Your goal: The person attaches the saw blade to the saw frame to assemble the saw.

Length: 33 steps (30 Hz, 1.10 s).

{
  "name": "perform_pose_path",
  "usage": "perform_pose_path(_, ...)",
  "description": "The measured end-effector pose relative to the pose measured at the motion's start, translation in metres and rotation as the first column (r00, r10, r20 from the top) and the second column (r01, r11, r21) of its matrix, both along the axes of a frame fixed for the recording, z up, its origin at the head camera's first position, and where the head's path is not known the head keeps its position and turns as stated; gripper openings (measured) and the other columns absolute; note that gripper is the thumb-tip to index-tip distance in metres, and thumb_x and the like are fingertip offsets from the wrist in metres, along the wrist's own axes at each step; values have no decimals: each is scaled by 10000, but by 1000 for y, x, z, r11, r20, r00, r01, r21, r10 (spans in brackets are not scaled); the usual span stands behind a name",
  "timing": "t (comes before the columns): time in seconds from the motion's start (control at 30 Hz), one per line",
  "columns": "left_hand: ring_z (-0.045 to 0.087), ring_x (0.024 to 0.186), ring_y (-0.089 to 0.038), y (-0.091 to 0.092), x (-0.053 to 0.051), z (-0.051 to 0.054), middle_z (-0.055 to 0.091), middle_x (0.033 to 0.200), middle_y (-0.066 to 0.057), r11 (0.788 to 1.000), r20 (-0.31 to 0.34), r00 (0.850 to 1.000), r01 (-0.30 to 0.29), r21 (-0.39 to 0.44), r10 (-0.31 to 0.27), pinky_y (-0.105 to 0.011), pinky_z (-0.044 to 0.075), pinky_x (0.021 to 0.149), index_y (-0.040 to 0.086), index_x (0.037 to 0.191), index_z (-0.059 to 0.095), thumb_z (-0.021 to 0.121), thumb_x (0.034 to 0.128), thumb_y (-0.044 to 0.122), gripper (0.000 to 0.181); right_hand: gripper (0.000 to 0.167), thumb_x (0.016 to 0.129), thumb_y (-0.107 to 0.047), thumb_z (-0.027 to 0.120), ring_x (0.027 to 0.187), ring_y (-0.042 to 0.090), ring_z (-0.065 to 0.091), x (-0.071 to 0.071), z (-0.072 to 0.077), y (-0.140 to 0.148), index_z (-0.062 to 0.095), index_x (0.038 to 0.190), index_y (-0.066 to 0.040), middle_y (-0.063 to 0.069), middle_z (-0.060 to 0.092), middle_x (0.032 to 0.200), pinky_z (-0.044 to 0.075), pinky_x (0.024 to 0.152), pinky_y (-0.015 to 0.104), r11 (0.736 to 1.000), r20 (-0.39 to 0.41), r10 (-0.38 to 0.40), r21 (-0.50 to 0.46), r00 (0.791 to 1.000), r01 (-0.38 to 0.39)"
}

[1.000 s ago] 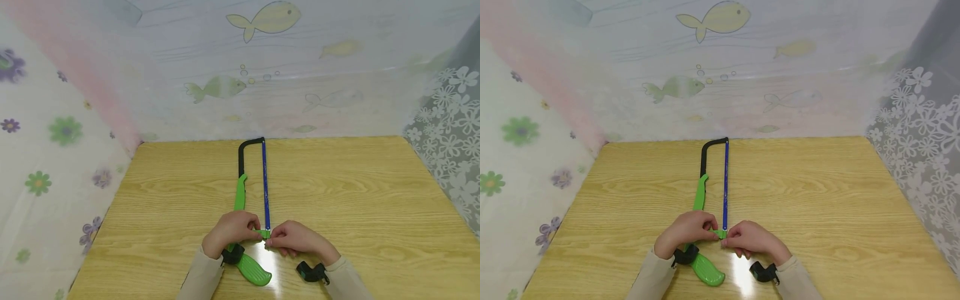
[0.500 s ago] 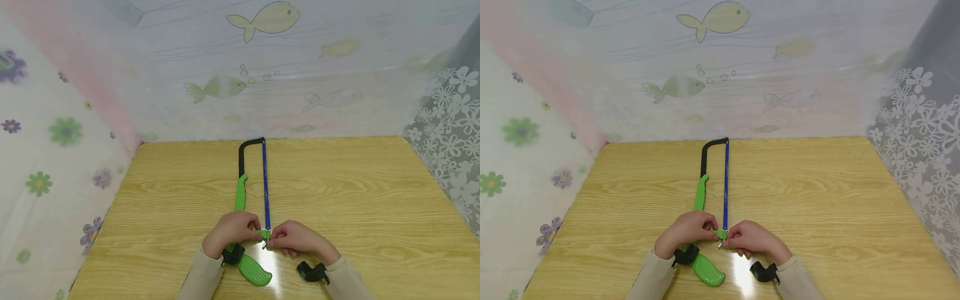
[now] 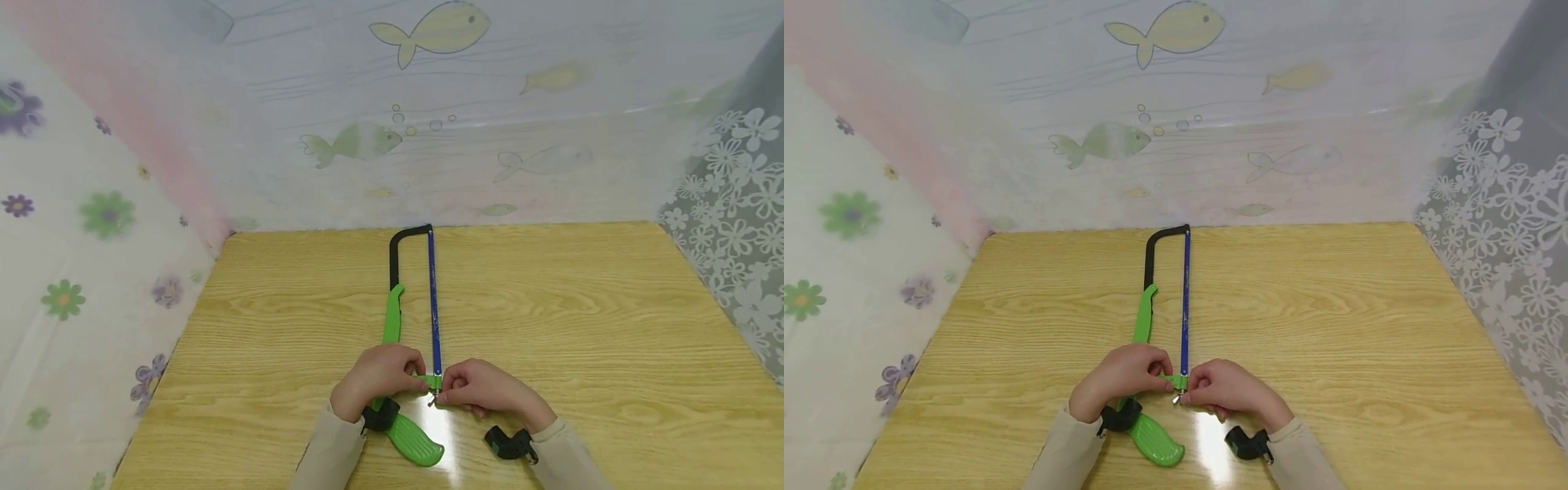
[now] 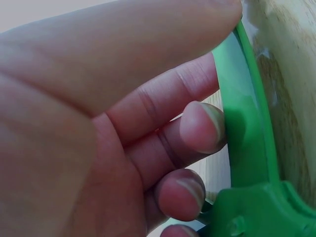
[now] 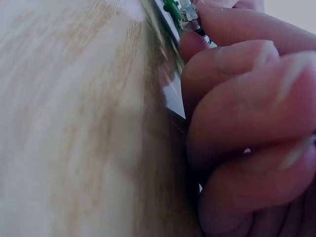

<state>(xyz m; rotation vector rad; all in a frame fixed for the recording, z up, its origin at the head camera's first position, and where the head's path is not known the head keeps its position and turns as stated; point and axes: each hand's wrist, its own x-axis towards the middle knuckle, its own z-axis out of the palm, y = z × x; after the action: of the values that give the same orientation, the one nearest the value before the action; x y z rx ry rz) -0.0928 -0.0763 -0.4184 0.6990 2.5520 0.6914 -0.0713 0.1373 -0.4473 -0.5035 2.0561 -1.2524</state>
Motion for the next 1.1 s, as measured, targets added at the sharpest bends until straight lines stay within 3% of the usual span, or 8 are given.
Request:
perform_pose_path(0.3, 420, 507, -19, 0, -1, -5, 469, 565, 142, 1000, -14, 1000, 4, -2, -4, -217, 345, 474, 283, 742, 621, 712, 696, 398, 153, 194, 798, -366, 636, 345, 43, 364, -1, -3, 1, 636, 713, -192, -75, 445, 464, 340, 361, 222, 999, -40, 16, 33, 999, -15)
perform_pose_path(0.57, 425, 515, -16, 0, -2, -7, 467, 572, 145, 1000, -23, 1000, 4, -2, -4, -217, 353, 480, 289, 744, 618, 709, 697, 397, 148, 241, 832, -363, 598, 352, 78, 406, -2, -2, 1, 659, 710, -165, -35, 483, 470, 385, 362, 268, 1000, -16, 27, 1, 1000, -26)
perform_pose_path(1.1, 429, 517, -24, 0, -2, -5, 475, 581, 140, 1000, -4, 1000, -4, -11, 4, -220, 356, 491, 294, 750, 615, 703, 702, 406, 150, 360, 835, -438, 566, 351, 84, 416, -2, -1, 0, 622, 661, -128, -32, 494, 473, 402, 366, 288, 999, -24, 36, 9, 999, -36)
